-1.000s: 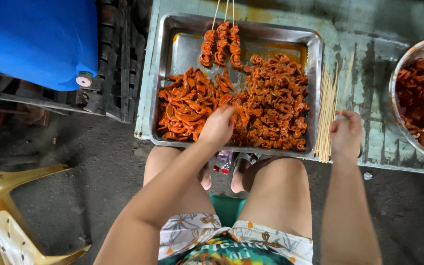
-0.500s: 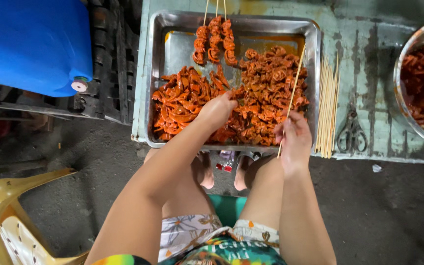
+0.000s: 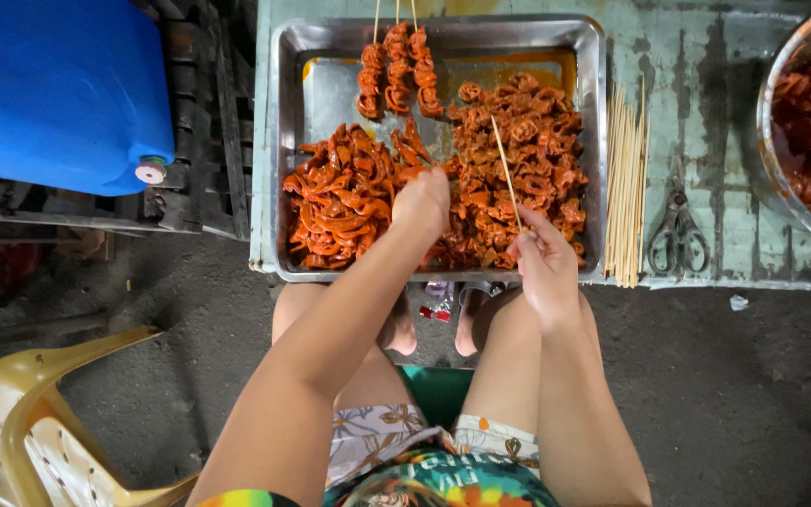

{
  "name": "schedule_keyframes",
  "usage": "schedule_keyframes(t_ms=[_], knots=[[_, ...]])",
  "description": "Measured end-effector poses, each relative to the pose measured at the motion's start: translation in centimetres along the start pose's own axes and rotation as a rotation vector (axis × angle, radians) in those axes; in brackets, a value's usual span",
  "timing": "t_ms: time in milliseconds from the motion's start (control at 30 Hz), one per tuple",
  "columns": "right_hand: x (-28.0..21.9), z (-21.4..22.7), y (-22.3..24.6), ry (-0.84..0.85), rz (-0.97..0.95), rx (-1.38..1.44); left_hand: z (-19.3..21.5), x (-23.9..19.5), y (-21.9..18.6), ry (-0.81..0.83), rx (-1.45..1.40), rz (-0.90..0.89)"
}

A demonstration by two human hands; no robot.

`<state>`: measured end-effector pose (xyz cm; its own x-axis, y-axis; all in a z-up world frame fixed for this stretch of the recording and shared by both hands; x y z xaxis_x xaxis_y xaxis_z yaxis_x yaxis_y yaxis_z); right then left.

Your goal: The person skewers pieces of marinated meat one by one onto wooden sticks from a metal tray, placing the completed skewers on the edge of the tray.

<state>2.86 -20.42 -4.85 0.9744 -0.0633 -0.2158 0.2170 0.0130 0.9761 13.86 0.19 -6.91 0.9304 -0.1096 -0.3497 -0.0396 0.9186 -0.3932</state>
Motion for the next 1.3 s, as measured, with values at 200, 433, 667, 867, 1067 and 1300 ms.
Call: schedule_keyframes(t_ms=[200,433,667,867,1067,1300], knots=[[-0.7,-1.1,3.2,0.039,0.036,-0.213,0.9,0.1,3.9,-0.092,-0.685,0.068],[-2.4,-2.7,7.2,0.043,0.034,-0.552,1.3,-1.6,4.9,-0.047,-1.667,-0.076],[-3.0,-3.4,8.1,0.042,-0.007,-0.563,1.9,-2.1,4.2,-0.09,-1.598,-0.238],[-3.0,-3.6,8.5,0.035,0.012,-0.58,2.9,-3.0,3.3,-0.11,-1.524,-0.28],[-3.1,-3.7,9.1,0.03,-0.005,-0.614,4.8,-4.5,2.4,-0.21,-1.419,-0.286],[-3.3,-3.7,9.4,0.019,-0.016,-0.616,8.6,-7.7,0.3,-0.38,-0.603,-0.297]])
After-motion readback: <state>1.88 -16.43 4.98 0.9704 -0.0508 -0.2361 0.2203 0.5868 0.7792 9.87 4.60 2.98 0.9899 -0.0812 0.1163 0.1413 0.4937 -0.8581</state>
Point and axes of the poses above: each hand's wrist, its own x-axis towards the middle knuckle, its own z-axis out of the back of the hand, y = z × x, the point moved 7 cm from there along x, towards the middle knuckle, and after that the axes turned 5 degrees about -x, right-handed, at the moved point
